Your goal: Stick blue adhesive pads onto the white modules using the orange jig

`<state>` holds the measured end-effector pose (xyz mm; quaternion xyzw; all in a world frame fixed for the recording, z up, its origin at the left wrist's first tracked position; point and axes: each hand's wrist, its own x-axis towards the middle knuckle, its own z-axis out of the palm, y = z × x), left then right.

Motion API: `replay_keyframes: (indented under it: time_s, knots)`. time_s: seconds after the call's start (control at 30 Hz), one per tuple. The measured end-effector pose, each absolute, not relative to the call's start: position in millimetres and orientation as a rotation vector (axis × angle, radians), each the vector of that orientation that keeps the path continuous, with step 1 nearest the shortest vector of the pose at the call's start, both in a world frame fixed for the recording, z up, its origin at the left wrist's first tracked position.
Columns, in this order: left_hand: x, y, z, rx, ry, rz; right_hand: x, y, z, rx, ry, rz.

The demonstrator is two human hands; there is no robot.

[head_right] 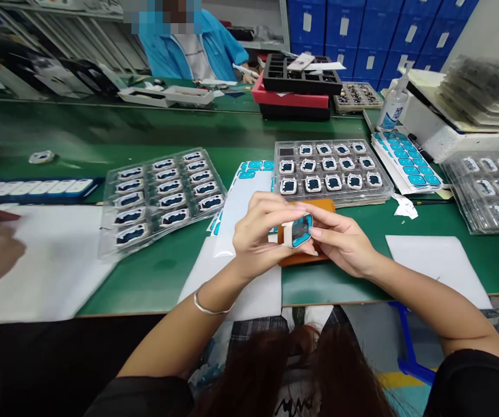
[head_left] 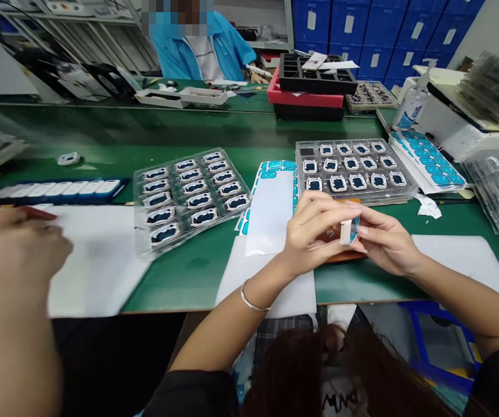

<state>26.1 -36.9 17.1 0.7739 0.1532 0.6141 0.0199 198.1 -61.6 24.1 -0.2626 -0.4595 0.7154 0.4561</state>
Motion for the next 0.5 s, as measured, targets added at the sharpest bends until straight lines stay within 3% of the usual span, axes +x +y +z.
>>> replay_keyframes:
  time_s: [0.5]
  knots:
    - [26.6, -38.2, 18.0, 2.405, 0.483, 1.907, 198.2, -64.6, 23.7, -0.737, -1.155, 1.633]
